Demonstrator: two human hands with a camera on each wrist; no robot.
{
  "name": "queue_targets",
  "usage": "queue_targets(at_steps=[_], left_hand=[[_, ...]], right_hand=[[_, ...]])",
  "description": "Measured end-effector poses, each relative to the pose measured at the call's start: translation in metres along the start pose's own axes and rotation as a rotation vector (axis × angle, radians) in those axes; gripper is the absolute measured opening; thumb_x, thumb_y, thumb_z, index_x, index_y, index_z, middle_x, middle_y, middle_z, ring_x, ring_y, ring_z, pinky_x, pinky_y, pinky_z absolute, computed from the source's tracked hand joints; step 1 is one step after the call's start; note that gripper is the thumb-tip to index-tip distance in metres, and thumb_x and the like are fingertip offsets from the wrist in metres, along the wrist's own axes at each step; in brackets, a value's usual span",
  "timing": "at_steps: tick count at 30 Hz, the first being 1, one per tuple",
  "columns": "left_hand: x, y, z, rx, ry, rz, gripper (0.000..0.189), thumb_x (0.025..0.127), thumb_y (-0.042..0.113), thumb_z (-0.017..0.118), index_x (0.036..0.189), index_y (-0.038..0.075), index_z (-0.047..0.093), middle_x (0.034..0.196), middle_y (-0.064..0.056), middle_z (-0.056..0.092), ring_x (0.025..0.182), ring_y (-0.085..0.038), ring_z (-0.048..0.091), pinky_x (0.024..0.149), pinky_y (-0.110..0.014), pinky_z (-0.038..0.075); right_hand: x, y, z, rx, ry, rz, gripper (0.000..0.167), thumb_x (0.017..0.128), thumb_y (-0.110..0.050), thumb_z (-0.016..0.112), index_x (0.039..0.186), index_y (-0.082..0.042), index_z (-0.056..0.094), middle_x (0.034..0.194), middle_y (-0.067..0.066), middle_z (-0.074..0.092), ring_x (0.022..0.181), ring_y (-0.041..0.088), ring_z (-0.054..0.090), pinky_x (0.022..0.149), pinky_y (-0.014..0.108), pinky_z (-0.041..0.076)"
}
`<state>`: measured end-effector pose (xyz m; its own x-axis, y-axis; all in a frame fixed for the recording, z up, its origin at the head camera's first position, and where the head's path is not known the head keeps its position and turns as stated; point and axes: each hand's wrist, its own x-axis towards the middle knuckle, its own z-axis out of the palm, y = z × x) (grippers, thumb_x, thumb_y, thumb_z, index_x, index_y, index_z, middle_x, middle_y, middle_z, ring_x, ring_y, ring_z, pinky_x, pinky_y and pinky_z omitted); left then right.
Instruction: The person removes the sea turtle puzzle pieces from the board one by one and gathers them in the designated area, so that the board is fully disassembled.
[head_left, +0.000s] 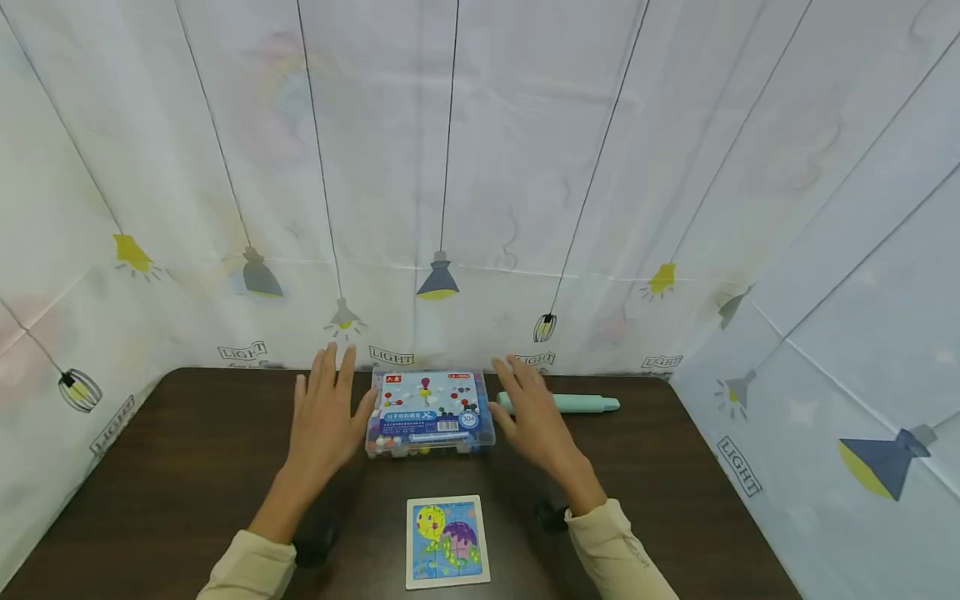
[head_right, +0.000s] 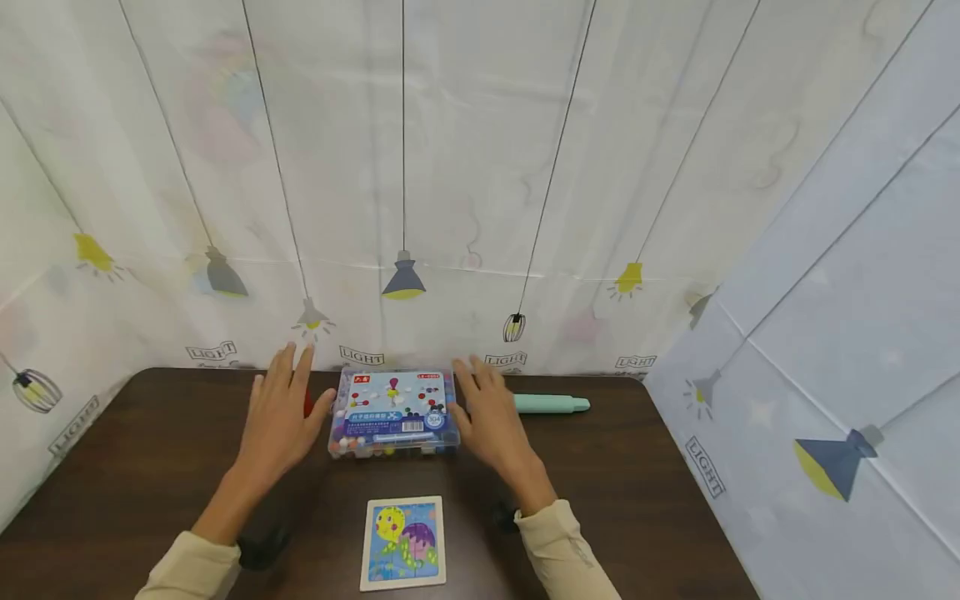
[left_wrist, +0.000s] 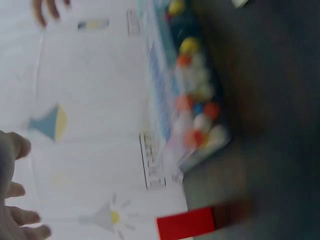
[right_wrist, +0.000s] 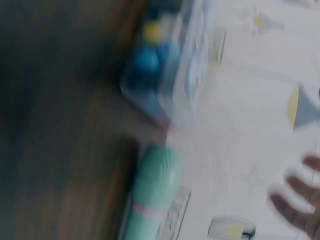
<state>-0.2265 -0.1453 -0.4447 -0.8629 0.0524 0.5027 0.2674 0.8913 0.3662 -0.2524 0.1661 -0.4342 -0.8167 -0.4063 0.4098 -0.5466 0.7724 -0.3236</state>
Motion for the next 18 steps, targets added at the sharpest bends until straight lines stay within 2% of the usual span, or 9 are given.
queue_targets(at_steps=[2,3,5,7,9,11,13,15,18], left_hand=[[-0.018,0.006,-0.002,-0.040,0.029,0.067,0.067,0.099,0.027,0.067,0.156,0.003,0.040,0.159,-0.027,0.035,0.145,-0.045,0.035,0.114,-0.066,0.030],[-0.029,0.009,-0.002,-0.055,0.023,0.101,0.064,0.098,0.024,0.069,0.153,0.004,0.045,0.155,-0.026,0.041,0.140,-0.045,0.043,0.110,-0.064,0.038],[-0.051,0.016,-0.001,-0.074,-0.040,0.166,0.060,0.095,0.023,0.073,0.149,0.006,0.052,0.150,-0.025,0.049,0.132,-0.043,0.053,0.102,-0.061,0.047],[-0.073,0.021,0.000,-0.093,-0.167,0.210,0.056,0.094,0.024,0.075,0.145,0.010,0.058,0.146,-0.024,0.053,0.127,-0.043,0.057,0.095,-0.061,0.052],[-0.091,0.024,0.003,-0.105,-0.344,0.240,0.054,0.095,0.028,0.075,0.145,0.014,0.059,0.146,-0.024,0.053,0.127,-0.044,0.057,0.093,-0.062,0.053],[-0.103,0.026,0.007,-0.108,-0.521,0.256,0.055,0.096,0.033,0.073,0.147,0.019,0.057,0.148,-0.025,0.050,0.131,-0.047,0.052,0.095,-0.063,0.051],[-0.111,0.026,0.013,-0.093,-0.670,0.259,0.059,0.097,0.041,0.070,0.151,0.025,0.053,0.153,-0.026,0.044,0.137,-0.048,0.045,0.098,-0.066,0.048],[-0.116,0.025,0.021,-0.079,-0.760,0.256,0.064,0.095,0.048,0.069,0.154,0.031,0.049,0.157,-0.026,0.038,0.142,-0.049,0.038,0.102,-0.068,0.043],[-0.121,0.025,0.029,-0.063,-0.827,0.243,0.069,0.093,0.055,0.068,0.155,0.037,0.046,0.162,-0.024,0.032,0.147,-0.048,0.029,0.104,-0.073,0.037]], right_hand=[[-0.005,-0.010,0.002,0.072,-0.070,-0.097,0.062,0.099,-0.018,0.069,0.154,-0.005,0.044,0.152,0.021,0.047,0.140,0.042,0.044,0.110,0.062,0.039],[-0.008,-0.015,0.004,0.096,-0.125,-0.133,0.059,0.099,-0.017,0.069,0.153,-0.004,0.046,0.148,0.020,0.051,0.136,0.039,0.048,0.108,0.058,0.043],[-0.015,-0.024,0.010,0.112,-0.256,-0.193,0.055,0.100,-0.018,0.069,0.150,-0.005,0.050,0.143,0.016,0.057,0.131,0.034,0.055,0.105,0.054,0.047],[-0.020,-0.030,0.019,0.107,-0.392,-0.230,0.051,0.100,-0.019,0.068,0.148,-0.008,0.054,0.140,0.012,0.060,0.129,0.030,0.056,0.104,0.049,0.049],[-0.024,-0.033,0.029,0.086,-0.499,-0.267,0.048,0.100,-0.019,0.068,0.146,-0.011,0.057,0.137,0.007,0.062,0.126,0.025,0.058,0.103,0.043,0.050],[-0.025,-0.034,0.040,0.071,-0.571,-0.296,0.045,0.100,-0.018,0.069,0.144,-0.013,0.059,0.136,0.004,0.063,0.125,0.022,0.058,0.103,0.039,0.051],[-0.025,-0.033,0.051,0.039,-0.609,-0.324,0.043,0.099,-0.018,0.070,0.142,-0.015,0.062,0.134,0.002,0.064,0.122,0.019,0.059,0.101,0.036,0.052],[-0.025,-0.032,0.062,0.014,-0.632,-0.359,0.043,0.099,-0.017,0.070,0.141,-0.017,0.063,0.132,0.000,0.064,0.121,0.016,0.059,0.105,0.038,0.049],[-0.024,-0.033,0.075,-0.001,-0.661,-0.403,0.045,0.098,-0.019,0.071,0.142,-0.021,0.062,0.128,-0.003,0.062,0.119,0.012,0.058,0.112,0.040,0.043]])
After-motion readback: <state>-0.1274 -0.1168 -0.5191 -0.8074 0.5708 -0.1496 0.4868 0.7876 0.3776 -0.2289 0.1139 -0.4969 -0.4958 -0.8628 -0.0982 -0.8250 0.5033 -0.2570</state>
